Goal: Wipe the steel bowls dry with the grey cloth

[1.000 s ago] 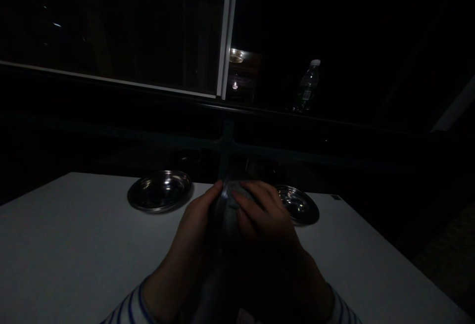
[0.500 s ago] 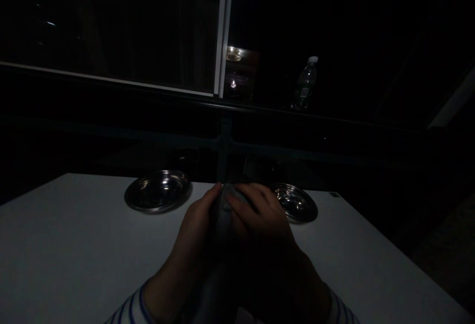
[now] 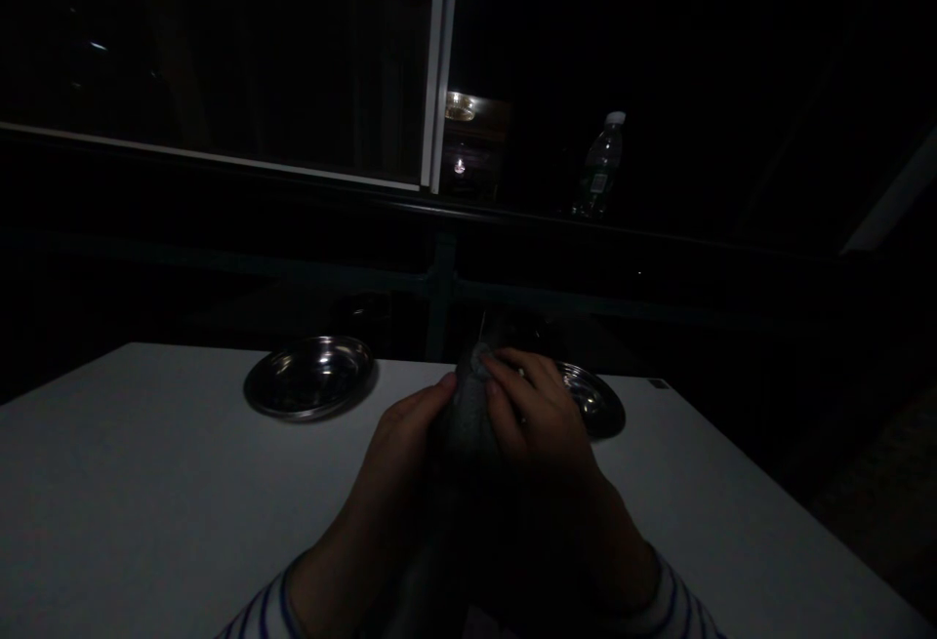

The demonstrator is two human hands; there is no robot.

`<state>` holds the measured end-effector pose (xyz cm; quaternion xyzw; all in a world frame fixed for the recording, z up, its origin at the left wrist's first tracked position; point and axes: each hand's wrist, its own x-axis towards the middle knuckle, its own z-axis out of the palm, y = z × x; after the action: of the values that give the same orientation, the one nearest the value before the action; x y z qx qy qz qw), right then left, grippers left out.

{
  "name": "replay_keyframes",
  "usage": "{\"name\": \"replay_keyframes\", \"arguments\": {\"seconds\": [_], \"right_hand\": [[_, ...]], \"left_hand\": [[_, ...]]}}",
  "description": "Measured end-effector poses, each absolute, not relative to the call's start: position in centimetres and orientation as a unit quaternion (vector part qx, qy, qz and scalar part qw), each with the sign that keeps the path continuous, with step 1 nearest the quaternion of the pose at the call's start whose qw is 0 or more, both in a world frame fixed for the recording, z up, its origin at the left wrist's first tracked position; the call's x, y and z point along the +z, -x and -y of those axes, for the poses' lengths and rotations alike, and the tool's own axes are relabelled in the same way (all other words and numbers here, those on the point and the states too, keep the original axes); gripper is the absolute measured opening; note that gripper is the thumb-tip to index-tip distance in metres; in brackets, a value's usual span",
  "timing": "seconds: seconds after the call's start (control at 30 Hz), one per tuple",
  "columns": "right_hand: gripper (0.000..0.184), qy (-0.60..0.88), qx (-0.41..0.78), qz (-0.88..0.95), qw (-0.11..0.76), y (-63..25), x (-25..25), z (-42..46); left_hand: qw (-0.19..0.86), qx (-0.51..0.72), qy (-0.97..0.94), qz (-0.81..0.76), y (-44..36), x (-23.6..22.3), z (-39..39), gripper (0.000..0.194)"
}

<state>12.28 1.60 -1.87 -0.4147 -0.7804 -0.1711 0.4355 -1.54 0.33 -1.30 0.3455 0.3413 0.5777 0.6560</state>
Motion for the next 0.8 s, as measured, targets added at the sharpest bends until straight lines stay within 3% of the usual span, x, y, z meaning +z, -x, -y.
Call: {"name": "replay_keyframes", "arguments": {"seconds": [0.2,0.37,0.6,0.8], "right_hand": [[0.028,0.344,-0.218,0.825,0.391,-11.3,-2.0,-0.9],[0.023,0.29,-0.24,0.833,0.405,-10.3,-2.4,-0.7],[0.025,0.292,-0.247,0.824,0.418,-11.4,-1.7,-0.9],[0.029,0.368,-0.169,0.808,0.427,-13.0,-1.2,-1.3]], "left_hand": [[0.676,0.584,-0.302,-0.331,2.1,-0.8,-0.5,0.014],[0.664,0.601,-0.28,-0.345,2.4,-0.3,-0.5,0.012],[0.658,0.591,-0.332,-0.327,2.3,-1.4,-0.7,0.03],[0.661,0.55,-0.357,-0.365,1.9,-1.4,-0.4,0.035]]}}
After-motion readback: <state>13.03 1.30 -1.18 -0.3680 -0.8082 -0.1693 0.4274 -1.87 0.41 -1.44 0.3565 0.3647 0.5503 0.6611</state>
